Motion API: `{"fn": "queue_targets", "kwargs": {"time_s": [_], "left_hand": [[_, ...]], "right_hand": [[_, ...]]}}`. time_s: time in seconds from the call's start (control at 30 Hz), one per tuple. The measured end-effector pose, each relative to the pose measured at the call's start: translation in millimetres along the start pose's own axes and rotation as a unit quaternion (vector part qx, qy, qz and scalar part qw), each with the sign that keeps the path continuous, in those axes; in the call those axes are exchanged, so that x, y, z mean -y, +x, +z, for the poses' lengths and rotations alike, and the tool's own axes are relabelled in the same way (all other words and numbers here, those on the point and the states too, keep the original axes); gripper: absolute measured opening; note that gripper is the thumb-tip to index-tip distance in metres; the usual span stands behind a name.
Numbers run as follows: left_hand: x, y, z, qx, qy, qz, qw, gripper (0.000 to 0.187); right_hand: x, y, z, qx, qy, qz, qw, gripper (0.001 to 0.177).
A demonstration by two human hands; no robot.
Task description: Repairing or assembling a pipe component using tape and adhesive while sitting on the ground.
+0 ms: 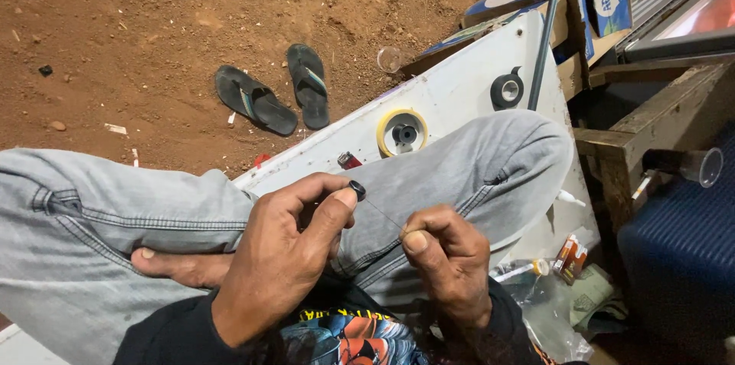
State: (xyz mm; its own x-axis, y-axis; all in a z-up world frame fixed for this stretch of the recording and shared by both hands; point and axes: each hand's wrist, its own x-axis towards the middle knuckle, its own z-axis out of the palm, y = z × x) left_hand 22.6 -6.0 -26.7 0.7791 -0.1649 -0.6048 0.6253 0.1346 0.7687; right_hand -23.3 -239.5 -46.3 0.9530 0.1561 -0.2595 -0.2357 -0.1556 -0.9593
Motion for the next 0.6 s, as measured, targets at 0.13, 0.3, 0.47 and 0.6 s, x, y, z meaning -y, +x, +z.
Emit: {"fn": "queue_targets", "kwargs": {"time_s": [0.13,0.3,0.47,0.6], "left_hand": [[1,0,0,0.004,-0.008,0.004,1.000,0.028],[0,-1,-1,0.003,-0.040,-0.012,0.999,0.028],[4,0,-1,0.002,-0.034,-0.008,0.999,0.028],[4,-2,0,0.004,-0.025,-0.012,1.000,0.029]], "right_hand": [[-6,-2,6,-0.003,-0.027,-0.017,0.999,0.014],[-18,0,19,-0.023,-0.019,0.009,1.000,0.014],[-30,12,26,-0.025,0.004,0.012,1.000,0.016],[-33,21,30,-0.016,0.034,0.004,0.999,0.018]]}}
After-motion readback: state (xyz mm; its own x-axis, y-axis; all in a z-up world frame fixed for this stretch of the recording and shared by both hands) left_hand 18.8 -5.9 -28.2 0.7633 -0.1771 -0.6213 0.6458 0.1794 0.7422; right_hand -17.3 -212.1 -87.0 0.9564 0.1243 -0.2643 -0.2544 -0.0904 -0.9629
